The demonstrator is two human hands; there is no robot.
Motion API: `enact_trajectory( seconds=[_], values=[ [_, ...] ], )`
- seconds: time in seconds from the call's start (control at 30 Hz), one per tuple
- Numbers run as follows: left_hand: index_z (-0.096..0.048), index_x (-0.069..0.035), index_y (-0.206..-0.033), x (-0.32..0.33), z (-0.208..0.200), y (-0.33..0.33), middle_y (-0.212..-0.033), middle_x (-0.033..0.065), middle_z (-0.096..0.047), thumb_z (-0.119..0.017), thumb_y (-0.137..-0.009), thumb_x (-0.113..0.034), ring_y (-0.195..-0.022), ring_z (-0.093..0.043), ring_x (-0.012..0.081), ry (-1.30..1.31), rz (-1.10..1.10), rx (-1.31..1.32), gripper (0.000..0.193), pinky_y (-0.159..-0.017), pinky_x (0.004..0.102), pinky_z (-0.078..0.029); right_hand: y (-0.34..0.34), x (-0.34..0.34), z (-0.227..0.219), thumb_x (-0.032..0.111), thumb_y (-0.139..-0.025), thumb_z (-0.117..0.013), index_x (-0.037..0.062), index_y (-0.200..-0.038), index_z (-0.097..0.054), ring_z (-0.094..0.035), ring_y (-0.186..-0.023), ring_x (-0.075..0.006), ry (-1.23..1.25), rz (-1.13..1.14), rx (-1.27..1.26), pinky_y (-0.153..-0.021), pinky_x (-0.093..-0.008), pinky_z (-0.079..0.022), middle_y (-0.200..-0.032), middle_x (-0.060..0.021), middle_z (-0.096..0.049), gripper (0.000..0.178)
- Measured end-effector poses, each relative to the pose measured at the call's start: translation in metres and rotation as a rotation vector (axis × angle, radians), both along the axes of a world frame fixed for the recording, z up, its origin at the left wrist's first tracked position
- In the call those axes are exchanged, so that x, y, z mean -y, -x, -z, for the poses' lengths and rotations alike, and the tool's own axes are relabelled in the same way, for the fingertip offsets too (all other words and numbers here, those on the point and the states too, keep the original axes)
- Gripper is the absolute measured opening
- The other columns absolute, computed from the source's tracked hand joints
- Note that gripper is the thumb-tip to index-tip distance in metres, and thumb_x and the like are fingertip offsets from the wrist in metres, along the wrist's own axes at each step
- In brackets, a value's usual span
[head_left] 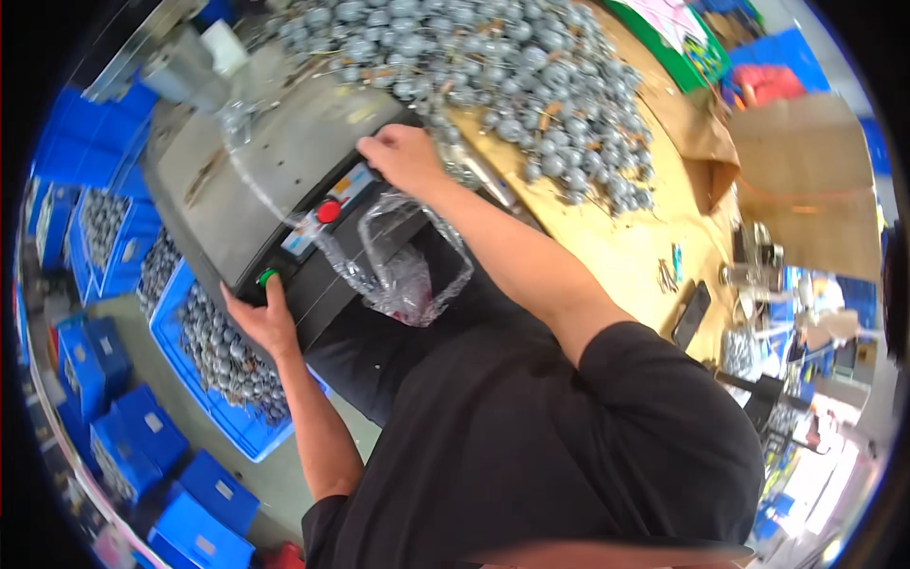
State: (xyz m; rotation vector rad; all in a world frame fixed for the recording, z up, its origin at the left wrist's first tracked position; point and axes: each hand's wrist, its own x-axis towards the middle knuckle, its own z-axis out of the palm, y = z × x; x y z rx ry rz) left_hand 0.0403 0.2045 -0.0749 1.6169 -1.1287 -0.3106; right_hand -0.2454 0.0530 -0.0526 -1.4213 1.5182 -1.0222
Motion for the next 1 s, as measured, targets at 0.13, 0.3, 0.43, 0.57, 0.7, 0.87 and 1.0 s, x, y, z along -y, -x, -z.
enact_trajectory(
  seconds=[0.13,0.3,0.43,0.57,0.7,0.87,1.0],
  values=[
    [-0.048,0.008,-0.139,0.007,-0.006,0.009,-0.126,0.0169,-0.061,-0.077,-0.087,-0.010,-0.112,-0.059,0.0249,0.028,0.100,0.025,0.062,-0.103,0.0354,-0.045,0.023,-0.012,-0.035,0.034,-0.085,-0.075,-0.0005,-0.086,-0.072,-0.064,-0.068,-0.0148,-0.138,-0.178,0.087,-0.066,-0.0314,-0.052,-0.078,-0.0081,-0.070,0.034],
    [-0.049,0.008,-0.139,-0.002,-0.001,0.001,-0.128,0.0177,-0.061,-0.077,-0.087,-0.013,-0.113,-0.060,0.0256,0.067,0.076,0.050,0.062,-0.102,0.0363,-0.045,0.112,-0.050,-0.124,0.029,-0.086,-0.076,0.0052,-0.093,-0.074,-0.064,-0.072,-0.0108,0.191,-0.101,-0.210,-0.066,-0.0289,-0.051,-0.078,-0.0028,-0.070,0.025],
    [-0.046,0.008,-0.142,0.000,0.004,-0.003,-0.134,0.0199,-0.057,-0.079,-0.087,-0.016,-0.117,-0.058,0.0276,0.005,0.050,0.099,0.069,-0.105,0.0376,-0.043,0.249,-0.059,-0.144,0.029,-0.089,-0.073,0.0032,-0.095,-0.075,-0.063,-0.074,-0.0089,0.250,0.291,-0.464,-0.067,-0.0275,-0.051,-0.081,-0.0013,-0.071,0.027],
    [-0.043,0.008,-0.145,0.001,0.004,-0.002,-0.137,0.0214,-0.055,-0.079,-0.087,-0.017,-0.120,-0.056,0.0289,0.002,0.090,0.012,0.073,-0.108,0.0376,-0.041,0.374,-0.061,-0.139,0.040,-0.085,-0.076,0.0004,-0.099,-0.073,-0.064,-0.072,-0.0136,0.159,0.559,-0.837,-0.063,-0.0297,-0.053,-0.082,-0.0046,-0.069,0.042],
    [-0.043,0.007,-0.145,0.000,0.004,-0.005,-0.138,0.0205,-0.055,-0.078,-0.088,-0.016,-0.120,-0.056,0.0281,-0.026,0.088,0.023,0.071,-0.109,0.0360,-0.040,0.415,-0.061,-0.103,0.045,-0.083,-0.078,-0.0009,-0.101,-0.072,-0.062,-0.068,-0.0149,-0.438,0.518,-0.597,-0.055,-0.0312,-0.050,-0.081,-0.0056,-0.067,0.050],
    [-0.042,0.007,-0.147,0.005,-0.004,-0.035,-0.140,0.0203,-0.054,-0.076,-0.090,-0.016,-0.124,-0.055,0.0280,-0.065,0.113,-0.083,0.070,-0.110,0.0376,-0.039,0.417,-0.060,-0.083,0.048,-0.082,-0.078,0.0002,-0.101,-0.069,-0.057,-0.060,-0.0126,-0.360,0.484,-0.340,-0.048,-0.0284,-0.043,-0.078,-0.0045,-0.063,0.052],
    [-0.044,0.004,-0.148,0.026,-0.043,-0.017,-0.143,0.0220,-0.053,-0.069,-0.095,-0.021,-0.126,-0.055,0.0281,0.015,0.047,0.071,0.064,-0.104,0.0396,-0.046,0.425,-0.052,-0.084,0.053,-0.078,-0.072,-0.0017,-0.079,-0.072,-0.061,-0.058,-0.0200,-0.355,0.470,-0.571,-0.056,-0.0353,-0.050,-0.065,-0.0115,-0.063,0.055]
  ],
)
